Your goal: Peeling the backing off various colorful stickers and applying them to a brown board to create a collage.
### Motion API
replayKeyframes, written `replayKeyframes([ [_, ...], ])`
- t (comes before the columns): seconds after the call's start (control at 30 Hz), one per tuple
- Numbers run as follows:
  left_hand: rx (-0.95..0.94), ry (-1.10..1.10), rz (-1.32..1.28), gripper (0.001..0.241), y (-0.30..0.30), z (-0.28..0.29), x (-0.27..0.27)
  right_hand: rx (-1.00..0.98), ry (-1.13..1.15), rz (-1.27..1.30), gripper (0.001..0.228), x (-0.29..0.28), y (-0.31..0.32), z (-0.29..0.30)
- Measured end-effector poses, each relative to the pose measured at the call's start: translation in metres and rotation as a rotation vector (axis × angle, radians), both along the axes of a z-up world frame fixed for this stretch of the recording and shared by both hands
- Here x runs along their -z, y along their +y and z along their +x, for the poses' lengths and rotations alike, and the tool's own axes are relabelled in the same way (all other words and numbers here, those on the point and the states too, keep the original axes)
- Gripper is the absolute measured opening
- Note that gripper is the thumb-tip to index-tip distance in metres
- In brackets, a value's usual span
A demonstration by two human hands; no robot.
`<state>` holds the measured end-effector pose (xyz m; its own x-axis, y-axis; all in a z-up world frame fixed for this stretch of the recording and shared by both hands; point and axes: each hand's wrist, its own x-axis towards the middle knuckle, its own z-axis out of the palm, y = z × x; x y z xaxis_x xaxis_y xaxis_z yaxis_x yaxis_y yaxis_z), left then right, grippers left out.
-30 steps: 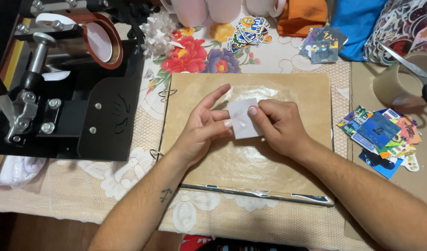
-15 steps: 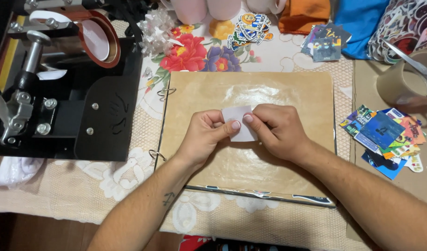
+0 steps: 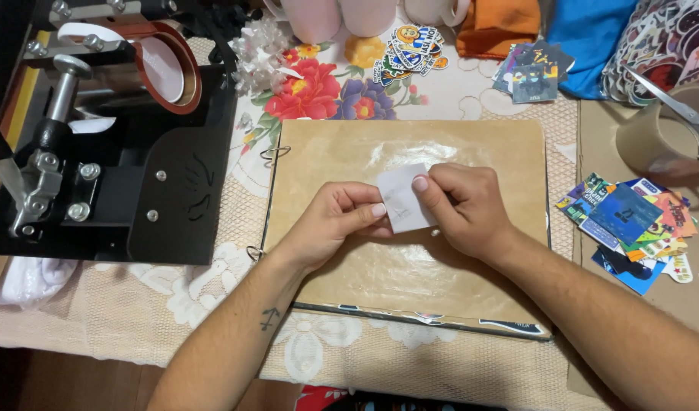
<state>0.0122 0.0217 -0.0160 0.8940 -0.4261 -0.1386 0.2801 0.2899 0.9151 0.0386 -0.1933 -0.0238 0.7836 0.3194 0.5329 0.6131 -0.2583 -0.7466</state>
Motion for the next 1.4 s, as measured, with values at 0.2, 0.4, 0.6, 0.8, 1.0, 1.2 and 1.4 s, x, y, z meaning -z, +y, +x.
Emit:
replayKeyframes([
  [0.2, -0.141, -0.017, 0.05, 0.027, 0.0, 0.006, 0.041, 0.036, -0.106, -0.079, 0.047, -0.01, 0.007, -0.009],
  [0.4, -0.3, 0.051, 0.081, 0.023, -0.004, 0.006, 0.046, 0.028, -0.11, -0.116, 0.042, -0.011, 0.008, -0.008],
  [0.6, -0.238, 0.084, 0.062, 0.019, 0.0, 0.005, 0.024, 0.03, -0.07, -0.086, 0.043, -0.002, 0.002, -0.004],
  [0.8, -0.15, 0.005, -0.014, 0.028, -0.005, 0.001, 0.012, 0.097, -0.06, -0.035, 0.05, 0.005, -0.008, 0.009],
  [1.0, -0.104, -0.008, -0.046, 0.04, 0.003, 0.0, 0.004, 0.132, -0.043, -0.007, 0.047, 0.004, -0.008, 0.01],
  [1.2, -0.386, -0.045, 0.05, 0.028, -0.001, 0.008, 0.017, 0.16, -0.065, 0.058, 0.029, 0.014, -0.007, 0.008],
  [1.4, -0.39, -0.173, 0.149, 0.04, 0.0, 0.008, 0.019, 0.261, -0.303, -0.008, 0.008, -0.033, -0.017, 0.005],
])
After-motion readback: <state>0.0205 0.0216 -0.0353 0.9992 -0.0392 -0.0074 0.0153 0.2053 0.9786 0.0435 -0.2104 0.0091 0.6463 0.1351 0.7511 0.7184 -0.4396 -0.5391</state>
